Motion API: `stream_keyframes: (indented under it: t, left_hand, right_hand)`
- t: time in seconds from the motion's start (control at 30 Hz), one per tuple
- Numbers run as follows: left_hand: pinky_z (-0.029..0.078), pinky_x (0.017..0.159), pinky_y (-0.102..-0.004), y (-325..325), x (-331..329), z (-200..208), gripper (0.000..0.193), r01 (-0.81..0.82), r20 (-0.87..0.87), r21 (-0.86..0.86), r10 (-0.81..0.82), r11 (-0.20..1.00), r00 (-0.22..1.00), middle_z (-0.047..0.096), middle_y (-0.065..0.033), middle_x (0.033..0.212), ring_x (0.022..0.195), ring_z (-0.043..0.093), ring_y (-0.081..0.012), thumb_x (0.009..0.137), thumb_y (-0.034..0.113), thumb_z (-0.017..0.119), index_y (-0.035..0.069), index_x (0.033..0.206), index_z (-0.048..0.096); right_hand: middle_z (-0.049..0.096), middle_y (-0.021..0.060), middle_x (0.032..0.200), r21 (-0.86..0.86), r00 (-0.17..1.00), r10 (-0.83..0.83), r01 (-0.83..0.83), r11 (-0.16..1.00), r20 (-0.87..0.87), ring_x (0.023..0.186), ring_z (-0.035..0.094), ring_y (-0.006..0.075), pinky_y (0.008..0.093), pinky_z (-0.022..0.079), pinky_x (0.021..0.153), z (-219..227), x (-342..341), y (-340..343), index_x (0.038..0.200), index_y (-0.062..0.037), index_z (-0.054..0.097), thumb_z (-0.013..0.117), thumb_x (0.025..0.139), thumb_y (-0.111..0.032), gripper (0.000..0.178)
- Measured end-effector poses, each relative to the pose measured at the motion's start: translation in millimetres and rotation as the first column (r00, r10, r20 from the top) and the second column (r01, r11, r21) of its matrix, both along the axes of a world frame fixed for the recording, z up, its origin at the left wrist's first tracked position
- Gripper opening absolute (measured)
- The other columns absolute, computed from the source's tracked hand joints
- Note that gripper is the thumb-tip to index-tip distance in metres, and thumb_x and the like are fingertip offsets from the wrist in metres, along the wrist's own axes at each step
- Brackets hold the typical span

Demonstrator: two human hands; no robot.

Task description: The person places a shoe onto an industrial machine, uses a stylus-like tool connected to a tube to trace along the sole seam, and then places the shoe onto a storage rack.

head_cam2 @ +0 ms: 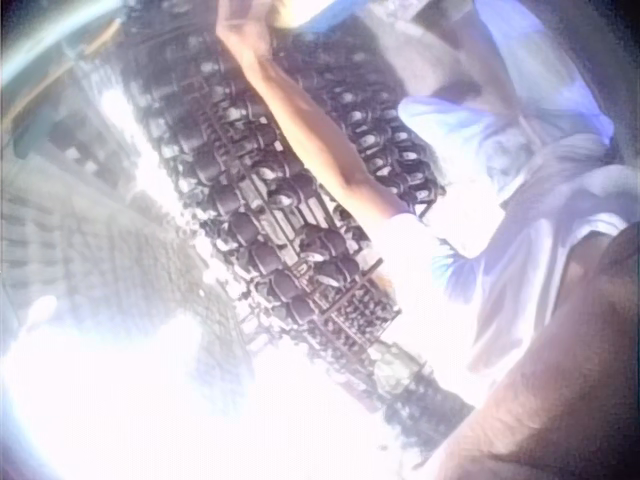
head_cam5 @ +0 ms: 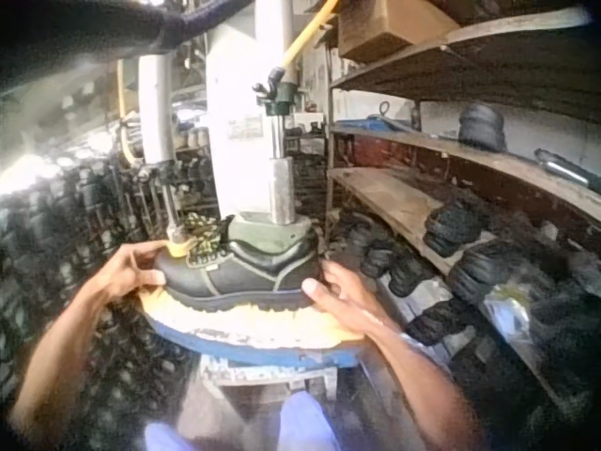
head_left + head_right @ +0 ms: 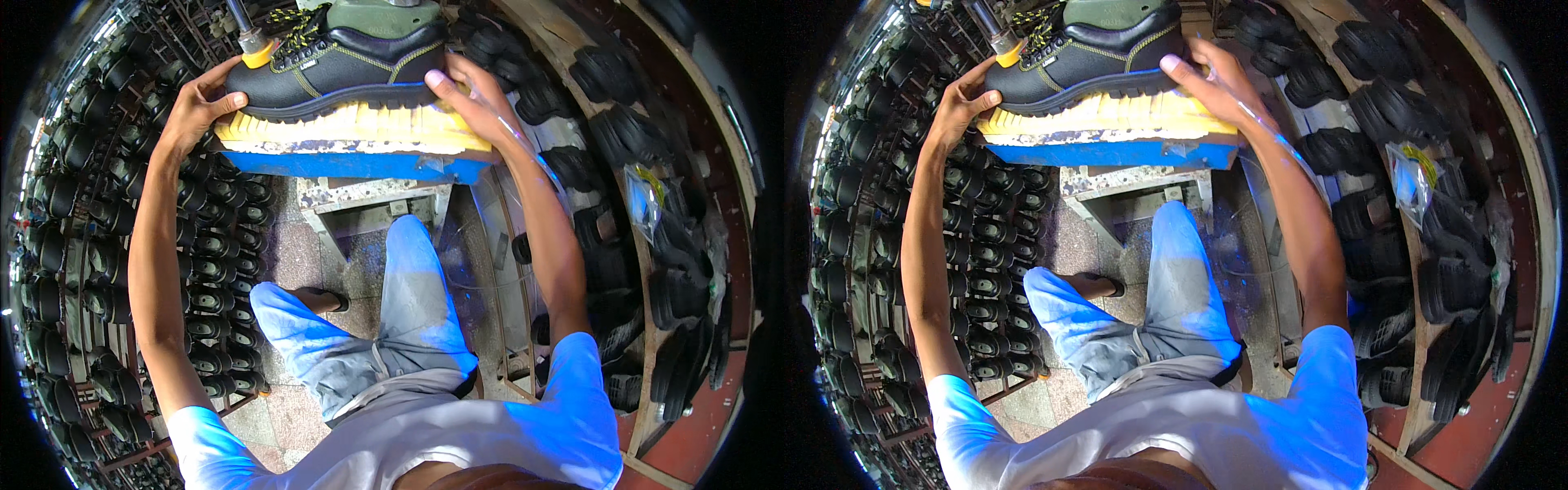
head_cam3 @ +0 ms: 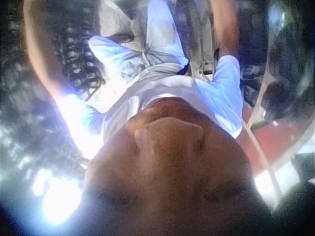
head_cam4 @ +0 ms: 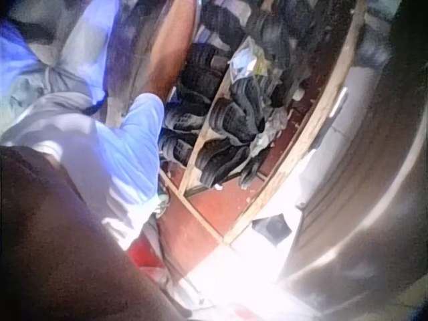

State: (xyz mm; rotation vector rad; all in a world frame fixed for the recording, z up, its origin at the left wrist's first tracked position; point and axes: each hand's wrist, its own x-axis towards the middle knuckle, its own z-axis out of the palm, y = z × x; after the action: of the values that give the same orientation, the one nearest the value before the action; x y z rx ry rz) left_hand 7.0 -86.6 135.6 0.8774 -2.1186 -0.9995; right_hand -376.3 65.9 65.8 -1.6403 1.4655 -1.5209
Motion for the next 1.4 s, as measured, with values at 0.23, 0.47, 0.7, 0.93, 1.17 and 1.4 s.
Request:
stream_keyframes:
  t: [0.23, 0.47, 0.7, 0.93, 1.17, 1.4]
  left_hand:
    - [0.052, 0.091, -0.0332, 61.5, -1.1, -27.7, 0.065, -0.157, -0.114, -0.261, 0.131, 0.952, 0.985, 0.068, -0.0160, 0.122, 0.104, 0.065, -0.0191, 0.089, 0.026, 0.078, -0.001, 0.142, 0.053]
    - [0.048, 0.098, -0.0409, 173.5, -49.0, -54.7, 0.049, -0.459, -0.268, -0.735, 0.407, 0.500, 0.873, 0.062, -0.0227, 0.126, 0.114, 0.061, -0.0335, 0.091, 0.024, 0.070, -0.001, 0.131, 0.059]
    - [0.055, 0.083, -0.0364, 220.2, -84.6, -104.6, 0.025, -0.207, -0.198, -0.940, 0.060, 0.271, 0.978, 0.069, -0.0094, 0.106, 0.091, 0.065, -0.0255, 0.076, 0.018, 0.077, 0.009, 0.100, 0.073]
    - [0.056, 0.085, -0.0378, 243.9, -132.7, -102.5, 0.020, -0.125, -0.127, -0.958, 0.009, 0.257, 0.992, 0.069, -0.0085, 0.100, 0.092, 0.068, -0.0232, 0.078, 0.015, 0.065, 0.006, 0.095, 0.070]
    - [0.058, 0.077, -0.0341, 241.1, -130.0, -98.6, 0.022, -0.181, -0.191, -0.936, -0.002, 0.302, 0.982, 0.067, -0.0103, 0.096, 0.088, 0.069, -0.0246, 0.075, 0.013, 0.068, 0.004, 0.094, 0.070]
    - [0.057, 0.070, -0.0352, 216.9, -68.1, -104.2, 0.018, -0.292, -0.303, -0.870, 0.036, 0.398, 0.952, 0.067, -0.0060, 0.084, 0.076, 0.067, -0.0258, 0.075, 0.011, 0.077, 0.005, 0.090, 0.069]
  right_hand:
    - [0.061, 0.0062, 0.084, 0.024, 0.720, -0.346, 0.416, 0.909, 0.601, 0.073, 0.055, 0.0115, 0.0237, 0.046, 0.072, -111.7, -52.3, 51.3, 0.134, 0.0009, 0.051, 0.047, 0.101, -0.027, 0.044]
    - [0.055, -0.0001, 0.076, 0.482, 0.491, -0.489, 0.151, 0.863, 0.721, 0.061, 0.046, 0.0076, 0.0207, 0.042, 0.056, -218.1, 13.0, 82.0, 0.121, 0.0078, 0.063, 0.048, 0.092, -0.015, 0.039]
    - [0.055, 0.0047, 0.077, -0.409, 0.957, 0.237, -0.152, 0.900, 0.167, 0.065, 0.049, 0.0113, 0.0251, 0.040, 0.059, 1.4, 69.2, 142.1, 0.114, 0.0124, 0.069, 0.046, 0.093, -0.022, 0.047]
    - [0.065, 0.0127, 0.070, -0.560, 0.874, 0.021, -0.329, 0.761, -0.485, 0.059, 0.063, 0.0178, 0.0287, 0.051, 0.053, 43.6, 98.2, 123.4, 0.091, 0.0080, 0.073, 0.049, 0.082, -0.007, 0.029]
    - [0.064, 0.0116, 0.068, -0.509, 0.865, -0.021, -0.275, 0.815, -0.501, 0.057, 0.061, 0.0146, 0.0270, 0.048, 0.052, 42.5, 102.9, 117.3, 0.090, 0.0062, 0.073, 0.050, 0.083, -0.009, 0.029]
    - [0.064, 0.0100, 0.067, -0.513, 0.901, 0.063, -0.300, 0.804, -0.429, 0.059, 0.061, 0.0134, 0.0253, 0.048, 0.054, 27.5, 115.2, 89.4, 0.095, 0.0044, 0.075, 0.047, 0.088, -0.008, 0.031]
